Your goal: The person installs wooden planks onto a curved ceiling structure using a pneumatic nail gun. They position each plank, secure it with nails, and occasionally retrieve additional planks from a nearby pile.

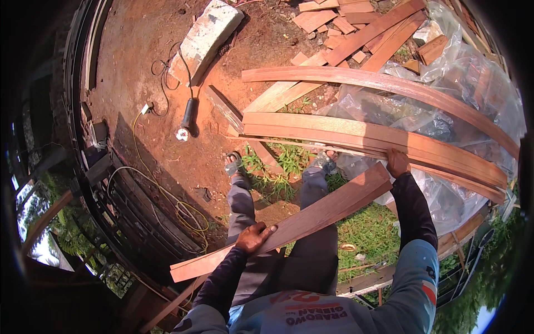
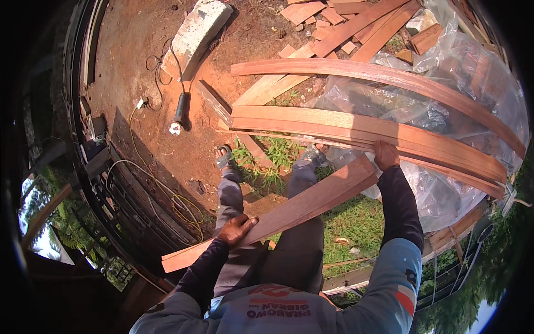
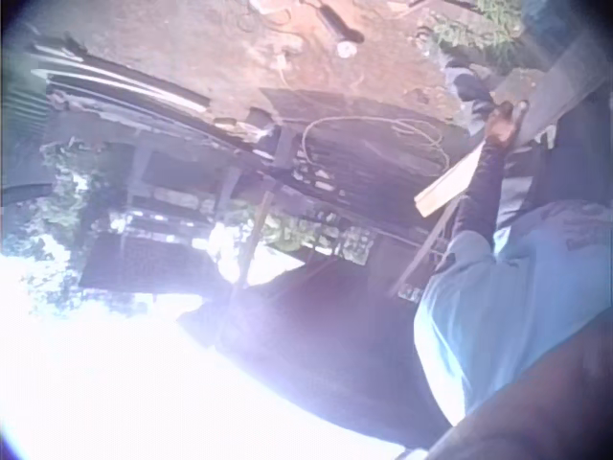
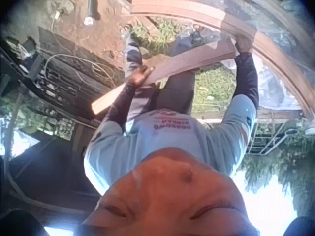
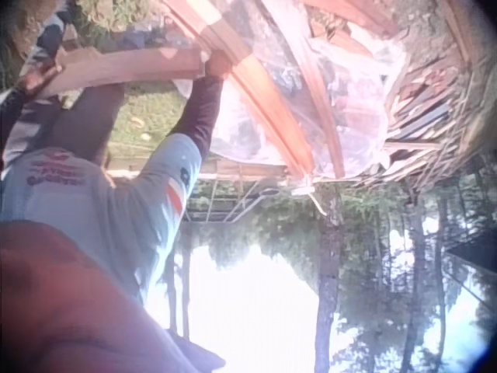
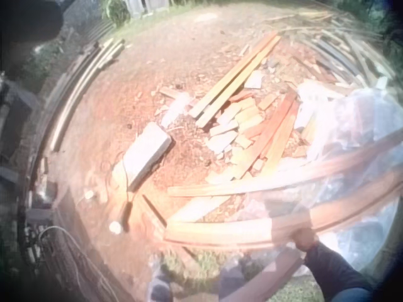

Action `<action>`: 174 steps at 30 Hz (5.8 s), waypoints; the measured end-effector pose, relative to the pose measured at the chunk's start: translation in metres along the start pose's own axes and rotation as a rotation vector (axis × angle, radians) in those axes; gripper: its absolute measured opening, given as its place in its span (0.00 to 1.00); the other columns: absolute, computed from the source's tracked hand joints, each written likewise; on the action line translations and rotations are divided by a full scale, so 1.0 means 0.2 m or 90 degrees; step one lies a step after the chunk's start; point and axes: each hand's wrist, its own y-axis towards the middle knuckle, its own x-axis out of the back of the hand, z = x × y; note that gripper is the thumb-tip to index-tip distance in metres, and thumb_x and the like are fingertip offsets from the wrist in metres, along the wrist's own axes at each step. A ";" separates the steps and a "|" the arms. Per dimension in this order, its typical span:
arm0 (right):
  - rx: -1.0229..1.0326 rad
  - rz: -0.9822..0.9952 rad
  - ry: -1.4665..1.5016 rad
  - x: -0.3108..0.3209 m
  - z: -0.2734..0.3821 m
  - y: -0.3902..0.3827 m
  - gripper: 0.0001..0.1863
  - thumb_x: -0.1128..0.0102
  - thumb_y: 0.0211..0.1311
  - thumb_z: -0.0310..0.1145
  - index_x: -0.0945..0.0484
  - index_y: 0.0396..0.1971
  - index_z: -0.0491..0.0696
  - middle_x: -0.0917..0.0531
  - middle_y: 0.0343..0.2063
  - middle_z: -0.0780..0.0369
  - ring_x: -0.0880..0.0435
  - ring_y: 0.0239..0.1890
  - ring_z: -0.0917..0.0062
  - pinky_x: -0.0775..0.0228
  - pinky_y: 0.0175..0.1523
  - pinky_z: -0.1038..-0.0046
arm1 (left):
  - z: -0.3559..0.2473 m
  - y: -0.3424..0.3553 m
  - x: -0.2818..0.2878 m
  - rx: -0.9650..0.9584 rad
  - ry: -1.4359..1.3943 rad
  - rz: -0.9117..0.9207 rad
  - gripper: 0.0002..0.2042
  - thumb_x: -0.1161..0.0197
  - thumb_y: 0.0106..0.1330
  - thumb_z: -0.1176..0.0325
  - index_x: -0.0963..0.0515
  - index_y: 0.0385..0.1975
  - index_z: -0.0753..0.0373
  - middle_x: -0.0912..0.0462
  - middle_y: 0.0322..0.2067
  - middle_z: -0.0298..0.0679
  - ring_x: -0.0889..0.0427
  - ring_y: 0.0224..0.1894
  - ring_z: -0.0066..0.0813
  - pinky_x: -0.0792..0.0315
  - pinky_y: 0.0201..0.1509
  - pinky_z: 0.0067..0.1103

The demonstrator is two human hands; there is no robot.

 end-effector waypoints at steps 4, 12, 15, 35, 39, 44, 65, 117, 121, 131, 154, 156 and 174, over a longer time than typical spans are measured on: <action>0.029 0.195 0.213 0.08 0.18 -0.01 0.15 0.45 0.58 0.40 0.25 0.40 0.47 0.17 0.34 0.53 0.19 0.40 0.56 0.27 0.42 0.59 | 0.01 -0.12 0.10 0.031 0.007 0.041 0.40 0.62 0.59 0.27 0.23 0.43 0.62 0.20 0.42 0.55 0.23 0.51 0.50 0.33 0.56 0.38; 0.067 0.198 0.388 -0.07 0.70 -0.32 0.23 0.53 0.63 0.46 0.31 0.54 0.50 0.25 0.53 0.60 0.25 0.54 0.68 0.29 0.54 0.65 | 0.31 -0.44 0.11 0.006 -0.082 0.012 0.47 0.65 0.54 0.22 0.26 0.55 0.60 0.26 0.54 0.53 0.29 0.59 0.48 0.37 0.61 0.37; 0.157 0.147 0.299 0.52 1.14 -0.35 0.25 0.34 0.50 0.42 0.25 0.47 0.46 0.18 0.40 0.55 0.20 0.45 0.60 0.28 0.50 0.64 | 0.47 -0.62 0.06 0.016 -0.143 -0.001 0.47 0.64 0.54 0.22 0.24 0.52 0.63 0.26 0.53 0.54 0.28 0.58 0.49 0.37 0.61 0.39; 0.069 0.193 0.010 0.90 2.79 -0.33 0.30 0.39 0.51 0.58 0.23 0.34 0.42 0.18 0.29 0.45 0.20 0.39 0.48 0.30 0.42 0.57 | 1.79 -1.01 -0.27 -0.105 -0.344 -0.196 0.48 0.33 0.34 0.29 0.22 0.45 0.71 0.20 0.43 0.58 0.21 0.49 0.51 0.30 0.54 0.35; 0.120 0.169 0.000 0.98 2.89 -0.16 0.33 0.41 0.51 0.62 0.25 0.31 0.40 0.19 0.27 0.44 0.20 0.37 0.48 0.30 0.41 0.56 | 1.85 -1.17 -0.27 -0.053 -0.455 -0.240 0.50 0.36 0.34 0.26 0.22 0.45 0.72 0.22 0.47 0.59 0.22 0.51 0.50 0.31 0.56 0.34; 0.139 0.184 0.056 0.82 2.95 0.04 0.27 0.47 0.57 0.53 0.22 0.30 0.38 0.18 0.27 0.45 0.19 0.36 0.49 0.29 0.39 0.56 | 1.92 -1.12 -0.39 0.038 -0.621 -0.277 0.51 0.38 0.35 0.24 0.23 0.45 0.74 0.22 0.47 0.60 0.22 0.50 0.51 0.31 0.55 0.34; 0.247 0.309 -0.044 0.70 3.28 0.83 0.26 0.55 0.61 0.47 0.20 0.33 0.36 0.18 0.28 0.46 0.19 0.35 0.52 0.30 0.38 0.60 | 1.82 -1.18 -0.60 0.398 -1.291 -0.413 0.56 0.43 0.42 0.23 0.31 0.53 0.80 0.31 0.55 0.64 0.33 0.62 0.52 0.39 0.64 0.30; 0.245 0.263 0.058 0.02 7.55 1.79 0.40 0.62 0.58 0.67 0.20 0.42 0.42 0.18 0.34 0.45 0.19 0.43 0.51 0.30 0.43 0.58 | 4.61 -1.15 0.80 0.627 -1.449 -0.472 0.50 0.32 0.40 0.33 0.28 0.50 0.79 0.23 0.48 0.62 0.23 0.52 0.53 0.29 0.56 0.32; 0.318 0.308 0.009 -0.07 8.01 1.77 0.47 0.68 0.59 0.71 0.24 0.49 0.39 0.19 0.41 0.45 0.21 0.47 0.52 0.31 0.47 0.58 | 4.96 -1.04 0.86 0.562 -1.499 -0.536 0.49 0.32 0.41 0.33 0.27 0.50 0.78 0.22 0.46 0.61 0.22 0.51 0.51 0.28 0.54 0.32; 0.290 0.276 -0.106 -0.32 8.75 1.62 0.38 0.64 0.61 0.61 0.24 0.47 0.40 0.19 0.40 0.46 0.20 0.46 0.53 0.30 0.45 0.59 | 6.06 -0.67 0.99 0.334 -1.610 -0.857 0.39 0.29 0.47 0.43 0.25 0.45 0.78 0.18 0.40 0.52 0.18 0.45 0.41 0.25 0.47 0.28; 0.245 0.309 -0.134 -0.49 10.91 1.86 0.25 0.58 0.62 0.46 0.24 0.44 0.40 0.19 0.39 0.46 0.19 0.46 0.54 0.27 0.43 0.60 | 8.16 -1.54 2.03 0.768 -1.425 -0.356 0.51 0.37 0.44 0.31 0.30 0.51 0.81 0.28 0.52 0.66 0.28 0.58 0.51 0.33 0.60 0.33; 0.267 0.317 -0.146 -0.42 11.11 1.89 0.25 0.58 0.61 0.46 0.24 0.43 0.39 0.19 0.39 0.44 0.20 0.46 0.51 0.28 0.46 0.57 | 8.13 -1.75 2.19 0.654 -1.446 -0.435 0.49 0.37 0.45 0.32 0.29 0.50 0.80 0.26 0.50 0.64 0.27 0.57 0.52 0.32 0.59 0.34; 0.348 0.319 -0.039 -0.61 12.93 1.97 0.31 0.61 0.62 0.52 0.22 0.39 0.37 0.20 0.34 0.42 0.21 0.45 0.47 0.32 0.45 0.55 | 8.87 -1.68 2.61 0.601 -0.958 -0.430 0.28 0.46 0.59 0.41 0.33 0.60 0.41 0.20 0.34 0.58 0.18 0.37 0.59 0.24 0.38 0.42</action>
